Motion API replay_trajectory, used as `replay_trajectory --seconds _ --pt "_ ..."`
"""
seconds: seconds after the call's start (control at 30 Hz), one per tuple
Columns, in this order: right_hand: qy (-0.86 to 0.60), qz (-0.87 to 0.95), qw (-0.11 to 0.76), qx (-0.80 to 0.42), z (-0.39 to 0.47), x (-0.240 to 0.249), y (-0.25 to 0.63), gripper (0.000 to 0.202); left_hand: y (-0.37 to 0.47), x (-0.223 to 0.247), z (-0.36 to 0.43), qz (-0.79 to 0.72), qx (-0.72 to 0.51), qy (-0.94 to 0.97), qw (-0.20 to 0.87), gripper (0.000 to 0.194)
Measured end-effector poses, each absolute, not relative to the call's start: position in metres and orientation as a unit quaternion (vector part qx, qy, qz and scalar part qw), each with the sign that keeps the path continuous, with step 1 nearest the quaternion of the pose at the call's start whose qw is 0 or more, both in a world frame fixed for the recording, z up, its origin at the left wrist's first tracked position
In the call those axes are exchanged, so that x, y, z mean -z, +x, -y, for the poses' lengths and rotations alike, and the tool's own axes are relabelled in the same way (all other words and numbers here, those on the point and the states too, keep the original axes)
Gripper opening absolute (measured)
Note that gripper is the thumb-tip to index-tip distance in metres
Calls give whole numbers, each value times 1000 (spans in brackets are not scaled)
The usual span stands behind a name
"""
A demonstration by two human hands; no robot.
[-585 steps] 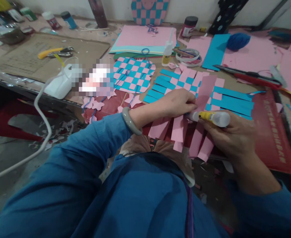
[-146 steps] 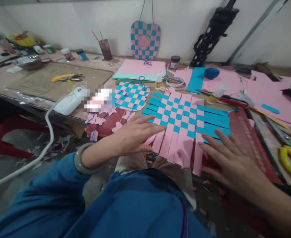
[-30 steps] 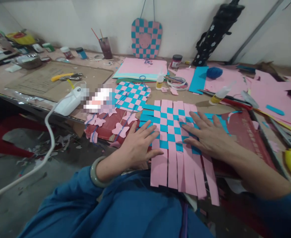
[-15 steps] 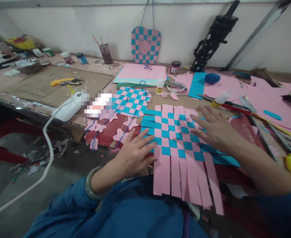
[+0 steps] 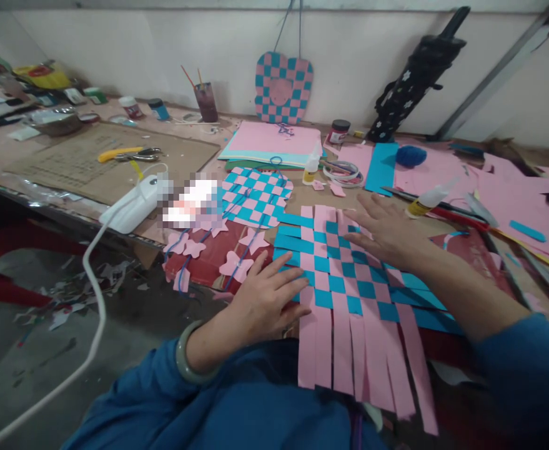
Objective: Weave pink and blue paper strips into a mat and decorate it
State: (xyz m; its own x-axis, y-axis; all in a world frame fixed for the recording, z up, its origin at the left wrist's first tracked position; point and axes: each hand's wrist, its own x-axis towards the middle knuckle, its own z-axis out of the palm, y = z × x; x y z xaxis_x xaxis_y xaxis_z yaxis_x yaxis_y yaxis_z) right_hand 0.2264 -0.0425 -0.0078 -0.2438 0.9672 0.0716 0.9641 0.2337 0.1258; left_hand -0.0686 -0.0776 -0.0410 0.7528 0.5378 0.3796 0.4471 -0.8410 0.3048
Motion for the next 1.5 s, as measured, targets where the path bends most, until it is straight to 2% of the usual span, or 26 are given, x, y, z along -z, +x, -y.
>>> replay_trajectory --seconds 0.4,0.5,0.63,0.73,0.9,1.23,1.5 --pt "478 -873 -4 -97 26 14 180 40 -69 37 78 -267 -242 925 120 35" --pt "471 -875 -11 -112 26 15 182 40 -65 29 72 -285 -234 922 113 45" --pt "465 -879 11 -107 26 20 180 42 -49 16 58 -341 -177 920 74 69" --pt "466 -878 13 -114 25 24 177 44 -36 15 49 -357 -127 923 65 75" --pt "475 -872 16 -116 26 25 174 43 -29 20 45 -363 -97 924 64 74" --pt "506 -858 6 -87 26 23 178 47 -33 23 45 -354 -131 924 61 66" --pt "539 -838 7 -82 5 22 179 51 -34 24 44 -355 -128 923 73 68"
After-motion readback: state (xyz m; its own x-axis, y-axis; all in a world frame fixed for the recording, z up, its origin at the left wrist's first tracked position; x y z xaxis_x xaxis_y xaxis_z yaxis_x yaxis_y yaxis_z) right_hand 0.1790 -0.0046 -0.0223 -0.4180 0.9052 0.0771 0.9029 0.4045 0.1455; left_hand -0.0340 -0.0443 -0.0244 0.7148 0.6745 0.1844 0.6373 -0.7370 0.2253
